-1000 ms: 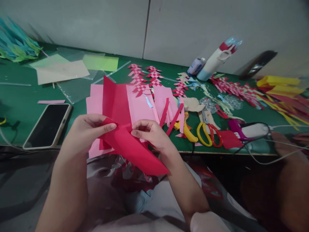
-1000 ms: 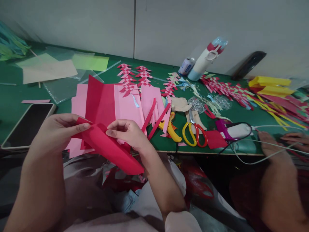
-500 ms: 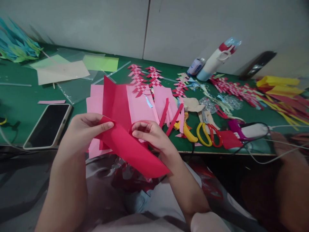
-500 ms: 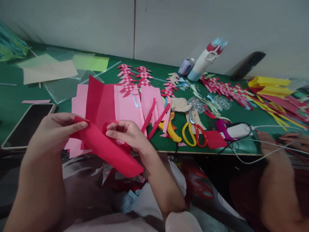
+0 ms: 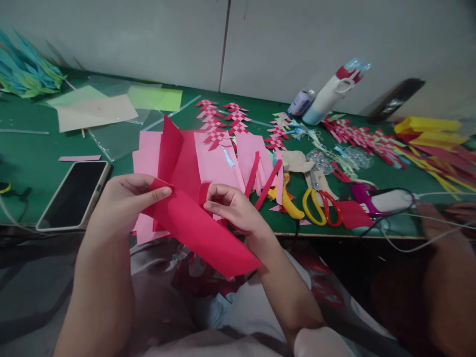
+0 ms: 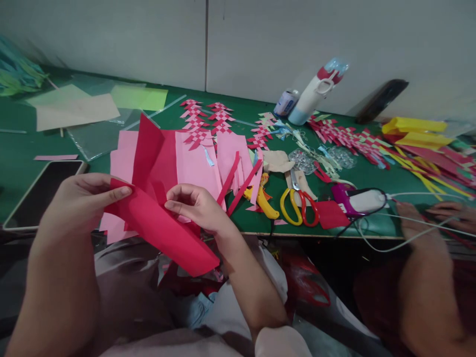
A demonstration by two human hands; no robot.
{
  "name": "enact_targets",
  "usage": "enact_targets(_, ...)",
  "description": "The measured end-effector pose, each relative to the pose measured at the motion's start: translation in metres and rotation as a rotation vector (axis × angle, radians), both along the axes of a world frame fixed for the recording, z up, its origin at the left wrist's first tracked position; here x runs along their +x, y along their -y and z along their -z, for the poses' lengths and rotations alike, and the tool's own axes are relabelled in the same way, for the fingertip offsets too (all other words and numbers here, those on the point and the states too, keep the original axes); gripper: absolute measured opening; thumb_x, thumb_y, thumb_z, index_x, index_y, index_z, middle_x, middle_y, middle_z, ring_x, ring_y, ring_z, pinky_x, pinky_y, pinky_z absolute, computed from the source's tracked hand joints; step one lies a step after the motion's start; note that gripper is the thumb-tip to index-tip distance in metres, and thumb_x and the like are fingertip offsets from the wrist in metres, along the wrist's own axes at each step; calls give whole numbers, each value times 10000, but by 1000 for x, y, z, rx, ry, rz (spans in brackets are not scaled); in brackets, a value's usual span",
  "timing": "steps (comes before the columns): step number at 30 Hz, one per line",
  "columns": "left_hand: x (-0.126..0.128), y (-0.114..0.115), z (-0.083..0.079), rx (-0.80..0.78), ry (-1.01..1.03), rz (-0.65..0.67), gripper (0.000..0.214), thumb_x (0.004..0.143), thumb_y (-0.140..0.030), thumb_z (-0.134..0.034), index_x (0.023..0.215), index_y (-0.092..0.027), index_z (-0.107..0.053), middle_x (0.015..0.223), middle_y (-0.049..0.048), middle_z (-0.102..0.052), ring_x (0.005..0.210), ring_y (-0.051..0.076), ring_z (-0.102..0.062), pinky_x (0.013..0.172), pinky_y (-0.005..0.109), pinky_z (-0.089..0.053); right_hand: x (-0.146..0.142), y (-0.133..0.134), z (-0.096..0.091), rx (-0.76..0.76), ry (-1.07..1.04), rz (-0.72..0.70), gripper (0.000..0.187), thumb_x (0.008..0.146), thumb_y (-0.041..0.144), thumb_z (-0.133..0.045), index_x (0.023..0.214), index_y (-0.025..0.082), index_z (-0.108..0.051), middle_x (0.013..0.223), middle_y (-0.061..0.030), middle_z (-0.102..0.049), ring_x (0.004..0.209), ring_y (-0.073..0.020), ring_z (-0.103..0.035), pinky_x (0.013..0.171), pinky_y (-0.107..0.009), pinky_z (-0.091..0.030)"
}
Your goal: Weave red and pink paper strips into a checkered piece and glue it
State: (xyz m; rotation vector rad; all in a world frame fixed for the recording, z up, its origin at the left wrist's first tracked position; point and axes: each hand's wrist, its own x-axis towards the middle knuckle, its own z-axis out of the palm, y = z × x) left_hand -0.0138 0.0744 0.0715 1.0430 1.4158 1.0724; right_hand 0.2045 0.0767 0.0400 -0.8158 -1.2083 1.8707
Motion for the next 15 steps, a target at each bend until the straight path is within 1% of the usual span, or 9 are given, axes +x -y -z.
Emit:
enact_targets(4,0,0,-1,20,10,-31,189,574,-247,-858,680,-156,-730,611,10,-715,549,129,-636,532,216,-546,3,2,-3,18,30,11,290,729,419,-750,789,189,-584,650,44,-518,571,-82,-467,514,-198,-361)
enact_targets(7,1,0,-1,8,1,-29,195,574,-260,-857,686,-159,-733,618,12,-718,553,139,-640,539,234,-552,4,2,-3,-14,34,16,306,702,421,-772,791,186,-596,640,51,-525,531,-70,-445,491,-194,-342)
enact_targets(9,1,-1,-1,-2,-8,-24,198,574,-266,-857,692,-164,-735,624,9,-720,572,148,-647,551,244,-554,3,1,-1,-62,44,13,326,683,429,-783,818,181,-620,655,47,-557,527,-67,-460,494,-192,-356)
enact_targets(12,0,-1,0,20,-23,-21,201,576,-270,-856,696,-165,-734,627,-1,-718,588,144,-645,568,241,-550,3,1,3,-140,52,-9,340,676,416,-791,874,175,-657,716,28,-624,592,-81,-538,562,-200,-418)
enact_targets(15,0,0,1,40,-63,8,221,599,-297,-843,729,-158,-732,650,4,-718,603,149,-643,595,262,-557,3,0,8,-142,37,-41,315,639,374,-822,830,172,-672,720,34,-632,642,-85,-562,616,-204,-435)
